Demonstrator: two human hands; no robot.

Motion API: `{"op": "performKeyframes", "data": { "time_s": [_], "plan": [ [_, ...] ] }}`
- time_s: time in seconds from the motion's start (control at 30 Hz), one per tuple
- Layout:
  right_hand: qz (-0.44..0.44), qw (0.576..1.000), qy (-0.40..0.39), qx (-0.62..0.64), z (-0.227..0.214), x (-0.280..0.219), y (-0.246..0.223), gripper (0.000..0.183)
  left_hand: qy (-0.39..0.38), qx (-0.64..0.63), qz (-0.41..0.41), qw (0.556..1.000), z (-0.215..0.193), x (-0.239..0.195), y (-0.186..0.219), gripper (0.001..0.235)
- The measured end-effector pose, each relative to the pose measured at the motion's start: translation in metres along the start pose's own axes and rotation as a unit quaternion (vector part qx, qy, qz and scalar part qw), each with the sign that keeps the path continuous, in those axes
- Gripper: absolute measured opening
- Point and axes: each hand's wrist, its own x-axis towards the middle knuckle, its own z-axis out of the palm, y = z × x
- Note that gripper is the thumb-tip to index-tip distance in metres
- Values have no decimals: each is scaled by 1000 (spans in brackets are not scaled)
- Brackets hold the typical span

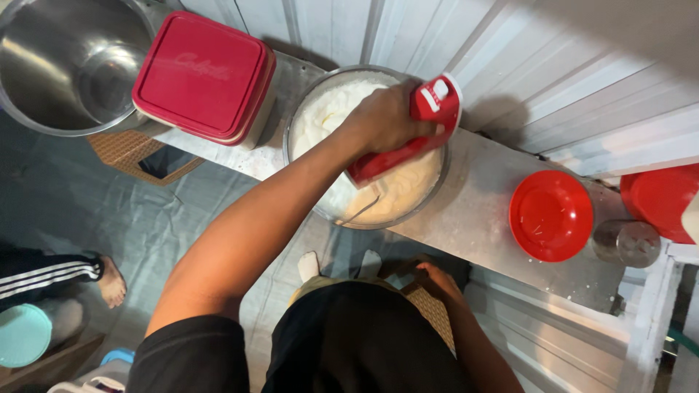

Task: The person uses a red handheld electric mixer to blend a white dough-like mixture in a large metal bowl. The person holds the bowl steady with the left hand while operating the mixer with the right hand throughout the clip.

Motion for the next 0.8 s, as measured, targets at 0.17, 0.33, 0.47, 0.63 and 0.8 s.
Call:
{"op": "performKeyframes", "data": {
  "time_s": [0.17,0.33,0.47,0.63,0.8],
  "plan": [
    [15,999,-21,-34,2,-7,6,43,-43,65,12,997,-2,-34,-11,85],
    [-119,990,-41,62,19,8,16,36,-59,73,-15,995,-29,-72,-22,84],
    [-198,957,-72,199,27,22,5,34,-42,90,-41,994,-54,-89,-34,84],
    [-114,985,-78,106,34,14,-32,31,7,105,-33,994,-78,-86,-55,80],
    [-42,968,-108,221,40,3,-61,28,48,104,7,993,-92,-60,-65,76]
  ]
}}
